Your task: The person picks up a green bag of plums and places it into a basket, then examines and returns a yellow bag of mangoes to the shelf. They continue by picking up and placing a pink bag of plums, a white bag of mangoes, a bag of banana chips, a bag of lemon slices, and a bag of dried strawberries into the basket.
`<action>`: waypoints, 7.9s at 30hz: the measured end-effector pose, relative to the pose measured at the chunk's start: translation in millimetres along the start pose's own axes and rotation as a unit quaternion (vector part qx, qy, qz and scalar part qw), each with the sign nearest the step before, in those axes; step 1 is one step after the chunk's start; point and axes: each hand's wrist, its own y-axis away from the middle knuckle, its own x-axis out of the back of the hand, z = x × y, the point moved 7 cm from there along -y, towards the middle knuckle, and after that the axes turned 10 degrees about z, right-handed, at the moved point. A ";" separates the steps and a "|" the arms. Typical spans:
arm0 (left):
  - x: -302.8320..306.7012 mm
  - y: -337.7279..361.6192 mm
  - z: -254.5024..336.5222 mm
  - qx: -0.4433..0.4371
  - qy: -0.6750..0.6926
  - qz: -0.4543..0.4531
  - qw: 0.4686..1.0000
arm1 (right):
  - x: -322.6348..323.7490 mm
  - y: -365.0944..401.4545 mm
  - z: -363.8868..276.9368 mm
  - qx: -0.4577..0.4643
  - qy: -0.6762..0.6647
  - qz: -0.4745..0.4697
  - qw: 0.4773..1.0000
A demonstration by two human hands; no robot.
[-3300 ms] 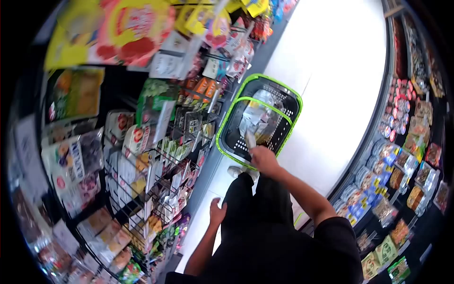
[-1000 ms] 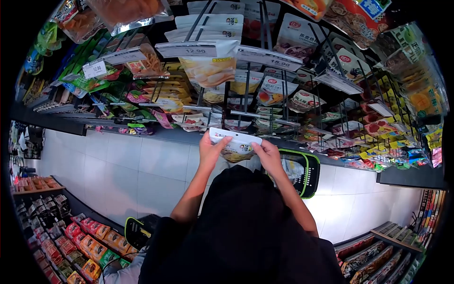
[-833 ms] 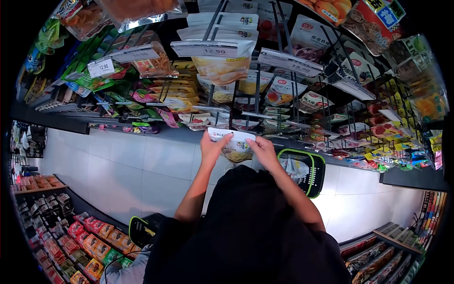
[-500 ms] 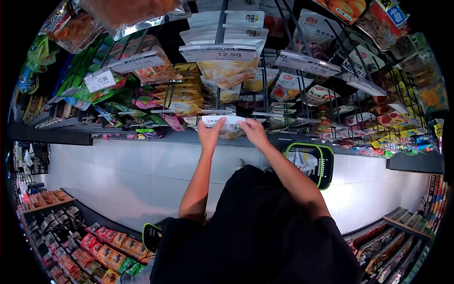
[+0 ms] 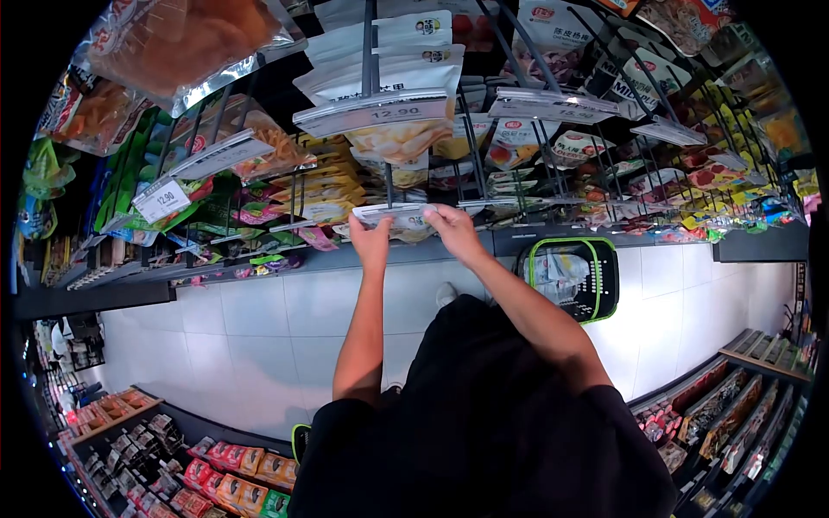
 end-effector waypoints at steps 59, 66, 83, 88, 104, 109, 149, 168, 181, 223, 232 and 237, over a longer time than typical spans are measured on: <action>10.7 262.6 -289.5 0.031 -0.569 -0.632 0.525 | 420.4 429.8 360.6 -0.512 0.273 0.299 0.758; -61.8 379.1 -270.7 0.021 -0.585 -0.491 0.646 | 547.4 429.6 374.0 -0.471 0.262 0.289 0.791; -381.3 505.3 -394.3 0.050 -0.468 -0.630 0.618 | 566.4 492.3 487.0 -0.534 0.128 0.293 0.783; -461.3 533.3 -514.8 0.128 -0.523 -0.596 0.596 | 554.2 536.5 492.1 -0.556 0.049 0.354 0.750; -490.3 537.9 -670.8 0.517 -0.236 -0.296 0.768 | 541.4 551.2 480.2 -0.601 -0.033 0.400 0.691; -505.8 541.5 -643.5 0.481 -0.221 -0.327 0.783 | 548.0 540.3 479.8 -0.598 -0.006 0.395 0.697; -342.0 452.1 -21.7 0.025 -0.150 -0.323 0.934 | 548.5 226.8 172.2 -0.167 -0.024 0.155 0.973; -227.7 385.7 14.6 0.332 0.044 -0.386 0.860 | 367.9 233.9 61.7 -0.220 -0.119 0.037 0.967; -211.4 342.1 33.5 0.306 0.045 -0.358 0.881 | 340.6 234.3 32.1 -0.182 -0.055 0.001 0.982; -169.5 366.8 13.1 0.064 -0.082 -0.388 0.916 | 292.7 168.1 17.5 -0.047 0.037 0.076 0.995; -139.6 218.4 14.4 0.206 0.066 -0.194 0.957 | 219.6 113.7 29.7 -0.114 0.003 -0.032 0.993; -131.3 182.7 15.0 0.228 0.066 -0.170 0.956 | 182.5 84.3 17.2 -0.123 -0.040 -0.014 0.991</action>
